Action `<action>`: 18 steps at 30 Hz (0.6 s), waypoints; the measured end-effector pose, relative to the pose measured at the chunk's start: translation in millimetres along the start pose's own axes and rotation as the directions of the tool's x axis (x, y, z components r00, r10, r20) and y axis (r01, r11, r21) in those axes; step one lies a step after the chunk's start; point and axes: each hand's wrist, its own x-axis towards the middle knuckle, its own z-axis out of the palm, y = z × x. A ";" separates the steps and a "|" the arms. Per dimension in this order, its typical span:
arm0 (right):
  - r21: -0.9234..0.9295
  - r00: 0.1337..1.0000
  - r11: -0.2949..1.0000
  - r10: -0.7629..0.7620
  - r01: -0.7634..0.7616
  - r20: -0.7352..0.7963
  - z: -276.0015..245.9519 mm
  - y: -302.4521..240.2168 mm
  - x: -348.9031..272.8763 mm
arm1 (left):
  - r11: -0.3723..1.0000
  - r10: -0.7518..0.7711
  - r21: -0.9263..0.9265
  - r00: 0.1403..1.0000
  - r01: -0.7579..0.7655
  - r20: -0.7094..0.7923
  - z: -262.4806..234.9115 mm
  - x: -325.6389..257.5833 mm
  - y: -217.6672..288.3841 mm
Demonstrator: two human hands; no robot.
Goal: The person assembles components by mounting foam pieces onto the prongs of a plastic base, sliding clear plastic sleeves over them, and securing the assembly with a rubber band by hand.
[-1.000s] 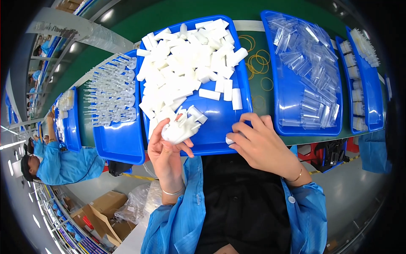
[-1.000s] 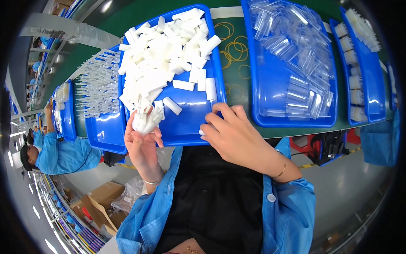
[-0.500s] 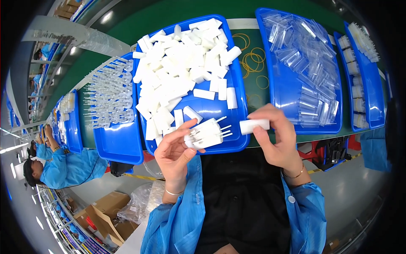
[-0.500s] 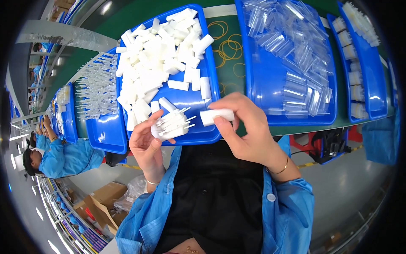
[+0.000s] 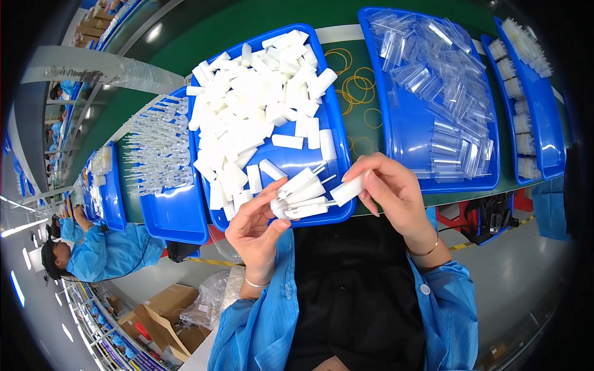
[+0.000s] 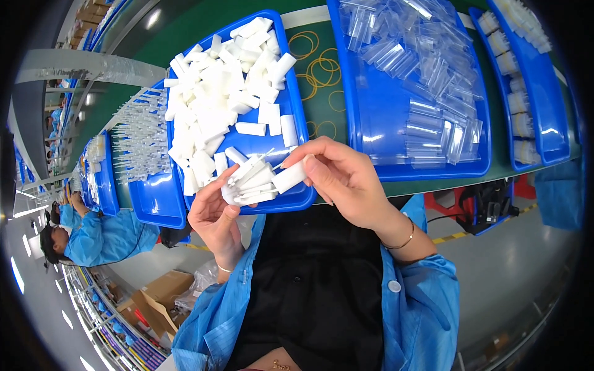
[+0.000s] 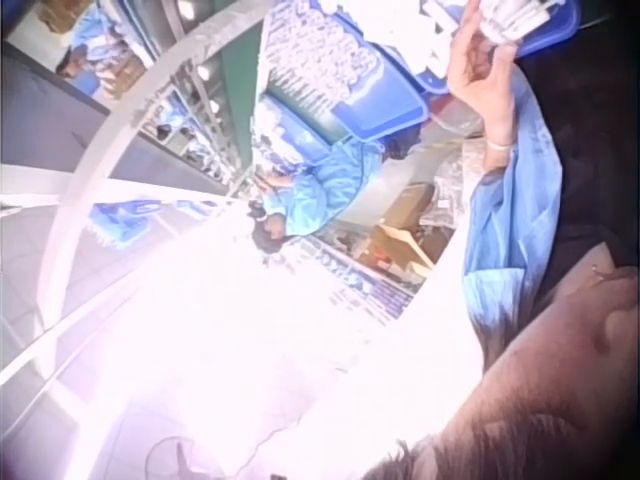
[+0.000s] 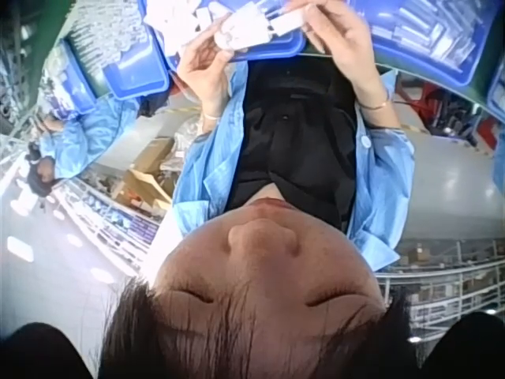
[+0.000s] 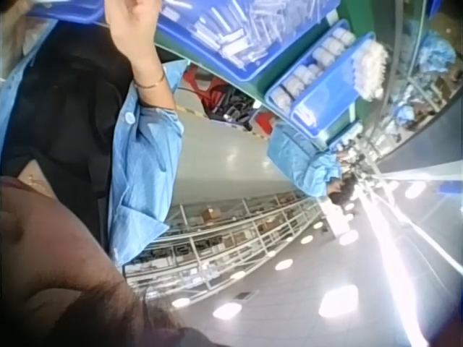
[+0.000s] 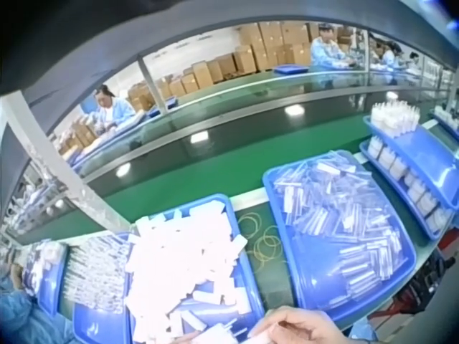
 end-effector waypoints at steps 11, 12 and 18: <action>-0.257 0.971 0.956 -0.184 0.142 -0.149 9.0 -1.0 3.3 | 0.999 0.038 0.014 0.999 -0.038 0.002 -2.3 0.1 -2.5; -0.263 0.971 0.954 -0.188 0.143 -0.151 8.0 1.1 2.9 | 0.999 0.040 0.008 0.999 -0.040 0.005 -1.5 0.5 -2.6; -0.610 0.891 0.701 -0.453 0.371 0.022 10.4 2.3 7.3 | 0.998 0.032 0.046 0.999 -0.030 -0.025 -3.0 -2.7 -2.1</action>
